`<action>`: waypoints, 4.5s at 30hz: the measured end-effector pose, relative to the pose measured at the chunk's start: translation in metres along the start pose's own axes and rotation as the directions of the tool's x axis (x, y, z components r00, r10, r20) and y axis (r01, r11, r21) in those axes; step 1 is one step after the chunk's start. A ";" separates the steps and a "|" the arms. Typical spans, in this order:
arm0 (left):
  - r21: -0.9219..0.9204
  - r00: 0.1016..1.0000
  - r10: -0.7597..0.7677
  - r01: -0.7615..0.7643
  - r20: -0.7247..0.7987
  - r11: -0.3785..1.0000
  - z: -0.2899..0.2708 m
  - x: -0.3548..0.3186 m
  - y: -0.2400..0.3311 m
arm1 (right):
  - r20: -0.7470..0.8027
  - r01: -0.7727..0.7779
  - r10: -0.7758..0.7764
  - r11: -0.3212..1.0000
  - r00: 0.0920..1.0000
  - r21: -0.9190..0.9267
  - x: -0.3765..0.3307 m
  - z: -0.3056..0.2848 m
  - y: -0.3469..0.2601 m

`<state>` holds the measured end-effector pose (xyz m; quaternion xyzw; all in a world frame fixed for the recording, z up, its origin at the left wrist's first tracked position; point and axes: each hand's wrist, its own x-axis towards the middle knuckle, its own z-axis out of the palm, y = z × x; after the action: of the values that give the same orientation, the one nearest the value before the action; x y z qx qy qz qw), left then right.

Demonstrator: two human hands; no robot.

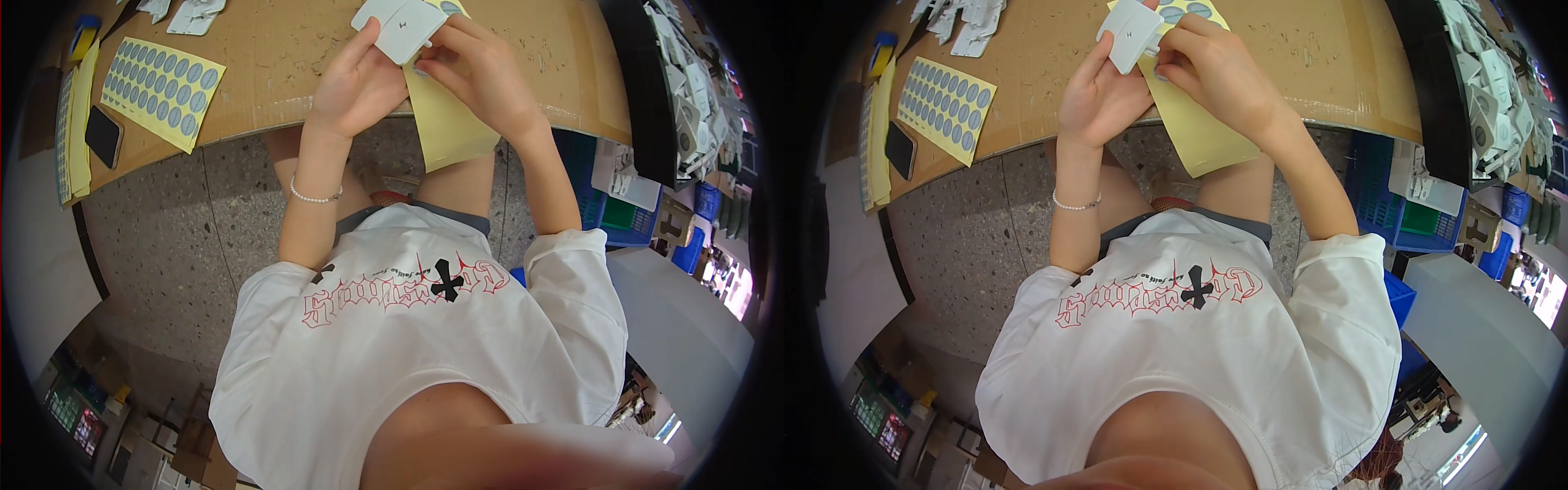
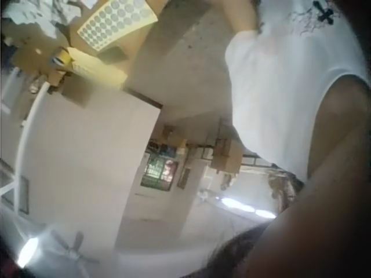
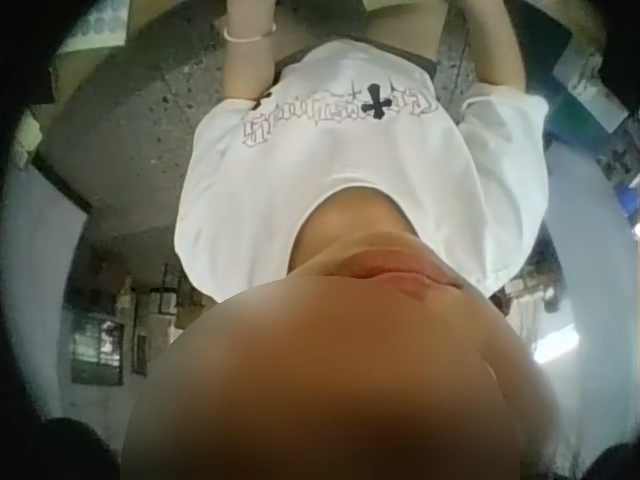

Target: Applying small circular stickers from a sheet onto white electronic devices.

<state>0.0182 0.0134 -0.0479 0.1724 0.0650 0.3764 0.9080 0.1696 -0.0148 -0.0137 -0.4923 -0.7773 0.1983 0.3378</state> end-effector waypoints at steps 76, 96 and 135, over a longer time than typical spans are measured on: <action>0.785 0.989 0.148 -0.100 0.011 0.612 -0.001 -0.021 -0.025 | 0.400 -0.262 0.247 0.965 0.882 -0.018 0.035 -0.067 -0.042; 0.825 0.987 0.156 -0.121 0.040 0.552 -0.007 -0.018 -0.023 | 0.234 0.034 -0.020 0.998 0.972 -0.057 0.023 -0.057 -0.035; 0.767 0.978 0.207 -0.116 -0.023 0.631 0.083 0.012 -0.003 | -0.314 -0.316 0.048 0.231 0.948 -0.920 0.006 -0.332 0.112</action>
<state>0.0494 -0.0015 0.0290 0.5220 0.2505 0.4027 0.7090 0.4777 0.0319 0.1461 -0.7010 -0.6297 -0.3339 0.0251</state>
